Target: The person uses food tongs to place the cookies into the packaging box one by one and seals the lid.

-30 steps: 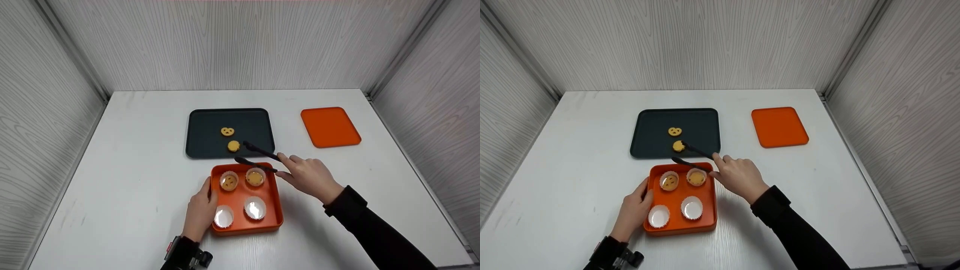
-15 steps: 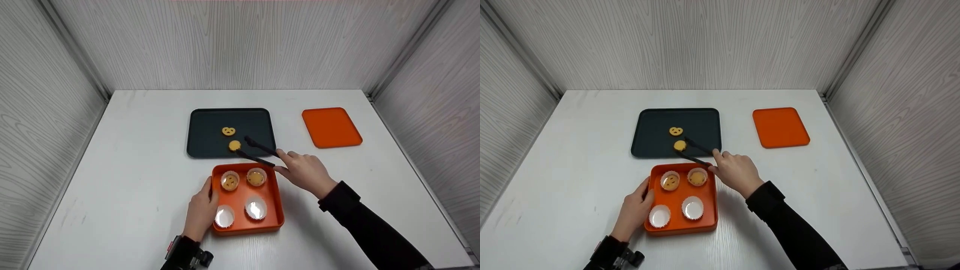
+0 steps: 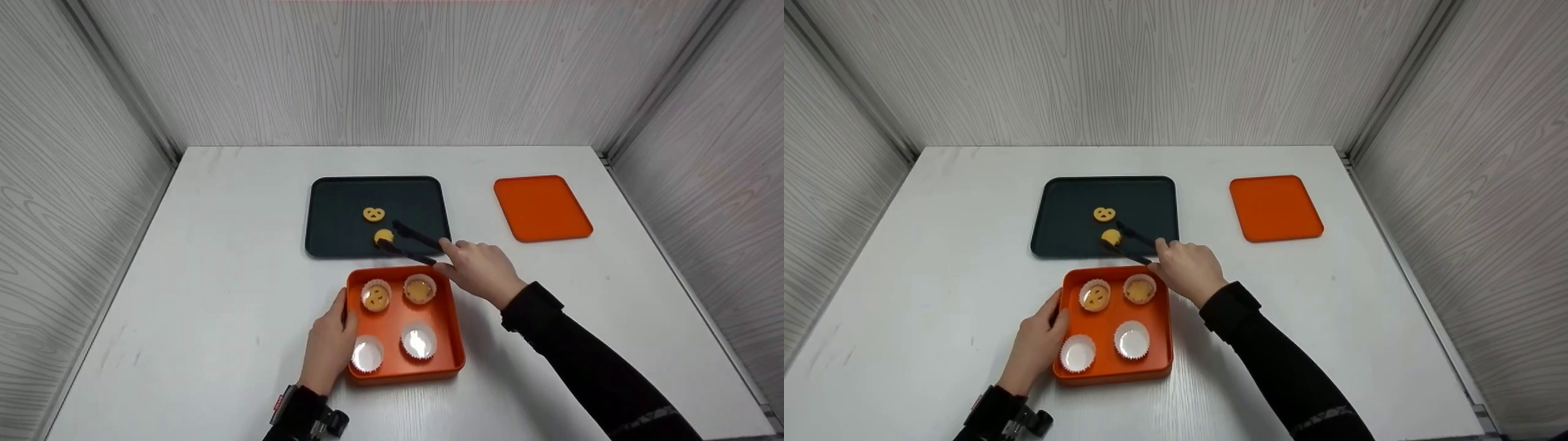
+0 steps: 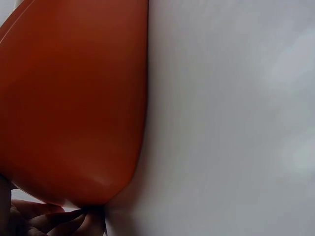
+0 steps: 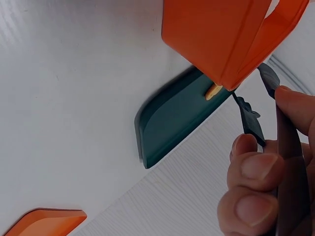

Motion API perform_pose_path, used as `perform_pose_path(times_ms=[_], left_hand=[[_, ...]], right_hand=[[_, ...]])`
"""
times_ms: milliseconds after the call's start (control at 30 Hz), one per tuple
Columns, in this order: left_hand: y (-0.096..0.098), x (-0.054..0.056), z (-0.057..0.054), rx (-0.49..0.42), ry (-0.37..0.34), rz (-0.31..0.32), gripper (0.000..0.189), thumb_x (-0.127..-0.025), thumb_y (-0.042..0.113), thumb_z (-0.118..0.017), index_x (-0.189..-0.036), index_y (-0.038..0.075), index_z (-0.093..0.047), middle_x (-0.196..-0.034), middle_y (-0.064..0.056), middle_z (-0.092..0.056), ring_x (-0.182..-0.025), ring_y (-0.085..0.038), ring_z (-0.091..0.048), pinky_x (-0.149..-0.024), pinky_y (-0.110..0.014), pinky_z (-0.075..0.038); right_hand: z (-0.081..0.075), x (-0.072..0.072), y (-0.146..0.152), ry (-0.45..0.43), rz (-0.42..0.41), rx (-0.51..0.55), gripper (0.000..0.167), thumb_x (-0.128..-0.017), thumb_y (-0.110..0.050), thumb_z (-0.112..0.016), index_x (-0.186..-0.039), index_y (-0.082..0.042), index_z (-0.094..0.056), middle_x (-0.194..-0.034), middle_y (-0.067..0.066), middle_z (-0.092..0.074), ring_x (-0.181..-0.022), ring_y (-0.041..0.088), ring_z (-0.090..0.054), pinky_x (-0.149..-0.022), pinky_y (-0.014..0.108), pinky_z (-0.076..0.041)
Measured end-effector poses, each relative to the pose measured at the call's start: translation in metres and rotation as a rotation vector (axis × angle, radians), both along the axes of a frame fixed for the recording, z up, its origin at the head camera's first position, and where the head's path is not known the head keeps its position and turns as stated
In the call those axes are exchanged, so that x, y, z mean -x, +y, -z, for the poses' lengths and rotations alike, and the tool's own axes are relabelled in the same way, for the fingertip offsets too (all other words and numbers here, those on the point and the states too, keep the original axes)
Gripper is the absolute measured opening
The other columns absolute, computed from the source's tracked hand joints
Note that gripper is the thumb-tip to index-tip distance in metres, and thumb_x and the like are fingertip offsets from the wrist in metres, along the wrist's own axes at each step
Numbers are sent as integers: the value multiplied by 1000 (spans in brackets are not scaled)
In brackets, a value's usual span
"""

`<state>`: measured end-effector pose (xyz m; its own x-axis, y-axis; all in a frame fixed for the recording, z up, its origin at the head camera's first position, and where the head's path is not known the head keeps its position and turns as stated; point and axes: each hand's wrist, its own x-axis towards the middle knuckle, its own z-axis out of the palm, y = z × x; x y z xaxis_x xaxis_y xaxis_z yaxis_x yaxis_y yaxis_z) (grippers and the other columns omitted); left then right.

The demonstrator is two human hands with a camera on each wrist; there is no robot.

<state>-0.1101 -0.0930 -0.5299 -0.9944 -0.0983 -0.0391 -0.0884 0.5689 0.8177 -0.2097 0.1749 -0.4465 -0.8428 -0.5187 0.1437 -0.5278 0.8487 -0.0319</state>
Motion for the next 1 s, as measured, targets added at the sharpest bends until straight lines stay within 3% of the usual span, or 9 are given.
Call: perform_pose_path(times_ms=[333, 1000], left_hand=[[0, 0, -1, -11, -26, -5, 57, -106, 25, -51, -157, 3, -39, -153, -16, -51, -137, -31, -52, -113, -49, -43], [-1, -2, -1, -2, -4, -2, 54, -106, 24, -51, -156, 3, -41, -151, -17, -53, -134, -32, -55, -112, -50, -44]], right_hand=[[4, 10, -11, -19, 5, 22, 47, -98, -34, -69, -133, -3, -66, -92, 16, -73, -73, 28, -70, -68, 40, -62], [12, 18, -18, -84, 29, 22, 46, -100, -33, -68, -134, -2, -66, -99, 15, -76, -83, 28, -73, -77, 40, -63]])
